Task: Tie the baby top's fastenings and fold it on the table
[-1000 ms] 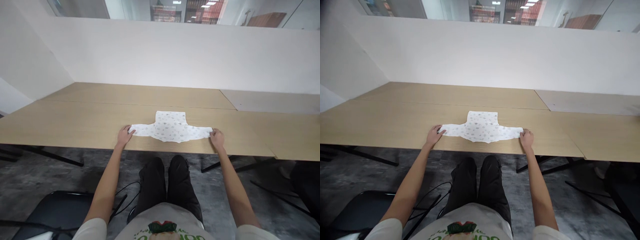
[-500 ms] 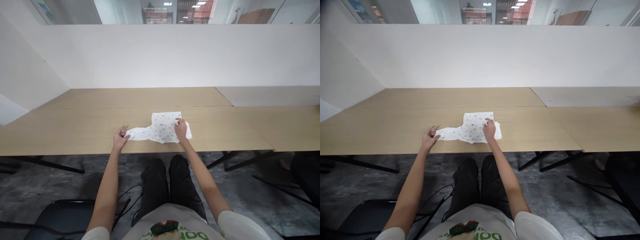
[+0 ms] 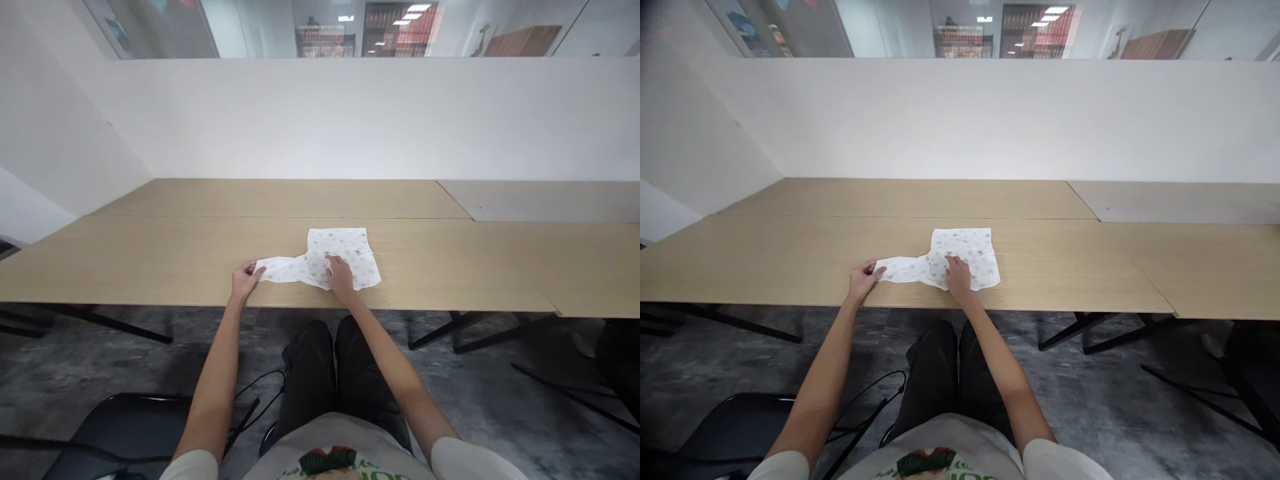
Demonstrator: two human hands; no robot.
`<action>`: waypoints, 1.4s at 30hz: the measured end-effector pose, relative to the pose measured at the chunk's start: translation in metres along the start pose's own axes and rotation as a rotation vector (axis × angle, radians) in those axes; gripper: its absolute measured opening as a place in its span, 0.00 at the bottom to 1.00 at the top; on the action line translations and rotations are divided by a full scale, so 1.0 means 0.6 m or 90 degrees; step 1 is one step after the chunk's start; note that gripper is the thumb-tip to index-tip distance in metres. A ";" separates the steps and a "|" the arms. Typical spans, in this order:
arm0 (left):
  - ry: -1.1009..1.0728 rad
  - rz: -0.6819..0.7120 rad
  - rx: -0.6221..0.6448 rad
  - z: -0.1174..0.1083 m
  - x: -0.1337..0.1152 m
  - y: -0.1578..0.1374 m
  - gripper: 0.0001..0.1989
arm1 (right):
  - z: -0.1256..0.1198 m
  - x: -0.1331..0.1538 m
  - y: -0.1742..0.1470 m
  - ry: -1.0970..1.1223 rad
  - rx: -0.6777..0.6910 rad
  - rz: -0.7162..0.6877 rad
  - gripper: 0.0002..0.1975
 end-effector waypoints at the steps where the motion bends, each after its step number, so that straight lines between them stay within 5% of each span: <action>1: -0.001 -0.005 -0.003 0.000 0.002 0.002 0.21 | -0.002 0.011 -0.011 0.004 0.000 -0.025 0.22; 6: -0.110 -0.082 -0.016 0.010 -0.025 0.017 0.20 | -0.008 0.067 -0.148 0.097 -0.061 -0.149 0.21; 10: -0.149 -0.072 0.011 0.071 -0.105 0.008 0.20 | 0.040 0.070 -0.306 0.187 -0.057 -0.028 0.19; 14: -0.105 0.015 0.125 0.183 -0.190 -0.043 0.19 | 0.091 0.061 -0.414 0.249 -0.037 0.098 0.18; 20: 0.015 0.062 0.309 0.338 -0.214 -0.142 0.23 | 0.059 0.031 -0.409 0.215 -0.019 0.099 0.18; 24: 0.158 0.161 0.374 0.385 -0.193 -0.189 0.29 | 0.017 -0.001 -0.380 0.179 -0.071 0.086 0.17; 27: 0.189 0.281 0.391 0.376 -0.189 -0.215 0.29 | 0.005 -0.017 -0.372 0.169 -0.105 0.085 0.16; 31: 0.233 0.383 0.324 0.316 -0.175 -0.217 0.21 | -0.014 -0.035 -0.355 0.141 -0.132 0.069 0.16; 34: 0.277 0.382 0.265 0.268 -0.147 -0.198 0.19 | -0.054 -0.059 -0.322 0.083 -0.180 0.038 0.15; 37: 0.272 0.388 0.295 0.243 -0.120 -0.189 0.18 | -0.104 -0.094 -0.276 0.016 -0.228 0.009 0.15; 42: 0.218 0.386 0.282 0.209 -0.104 -0.179 0.17 | -0.146 -0.151 -0.196 -0.095 -0.166 -0.060 0.18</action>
Point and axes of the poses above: each hand's wrist, its own y-axis towards the middle knuckle, its own z-axis out of the palm, x = y × z, the point moved 6 cm from there along y, towards the middle knuckle, and after that the axes turned 13 degrees about -z, right-handed, at the moved point
